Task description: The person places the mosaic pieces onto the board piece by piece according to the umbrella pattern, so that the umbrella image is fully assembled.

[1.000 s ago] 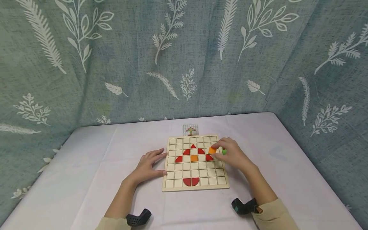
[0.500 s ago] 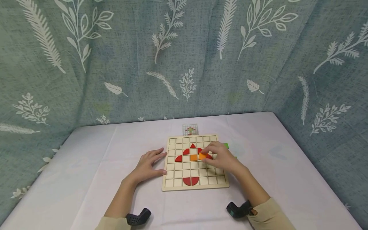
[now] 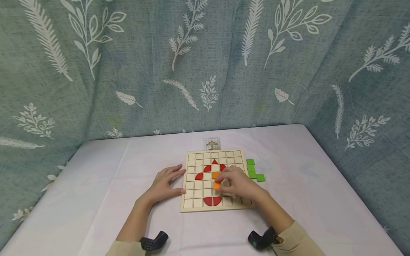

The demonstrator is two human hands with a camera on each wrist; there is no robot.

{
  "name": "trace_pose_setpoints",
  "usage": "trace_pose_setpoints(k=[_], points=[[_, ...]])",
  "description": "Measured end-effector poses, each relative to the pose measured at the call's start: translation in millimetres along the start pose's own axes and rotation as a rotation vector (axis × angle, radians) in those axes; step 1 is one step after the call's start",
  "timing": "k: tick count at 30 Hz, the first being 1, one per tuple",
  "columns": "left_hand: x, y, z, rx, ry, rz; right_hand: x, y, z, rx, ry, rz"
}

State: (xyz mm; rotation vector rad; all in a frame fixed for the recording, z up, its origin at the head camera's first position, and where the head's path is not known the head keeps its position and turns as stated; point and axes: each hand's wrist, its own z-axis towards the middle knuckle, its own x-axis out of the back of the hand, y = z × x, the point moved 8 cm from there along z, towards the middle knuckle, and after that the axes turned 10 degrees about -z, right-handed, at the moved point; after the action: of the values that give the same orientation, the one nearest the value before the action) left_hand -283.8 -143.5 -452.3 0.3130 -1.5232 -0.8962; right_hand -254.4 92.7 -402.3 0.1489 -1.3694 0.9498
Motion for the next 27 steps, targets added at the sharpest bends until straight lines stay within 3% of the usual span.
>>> trace_pose_setpoints(k=[9,27], points=[[-0.1,1.1,0.5,-0.018,0.001,0.01,-18,7,-1.6,-0.069,-0.092,0.04],[-0.2,-0.5,1.1,-0.024,-0.006,0.003,-19,6,-1.7,-0.072,-0.09,-0.009]])
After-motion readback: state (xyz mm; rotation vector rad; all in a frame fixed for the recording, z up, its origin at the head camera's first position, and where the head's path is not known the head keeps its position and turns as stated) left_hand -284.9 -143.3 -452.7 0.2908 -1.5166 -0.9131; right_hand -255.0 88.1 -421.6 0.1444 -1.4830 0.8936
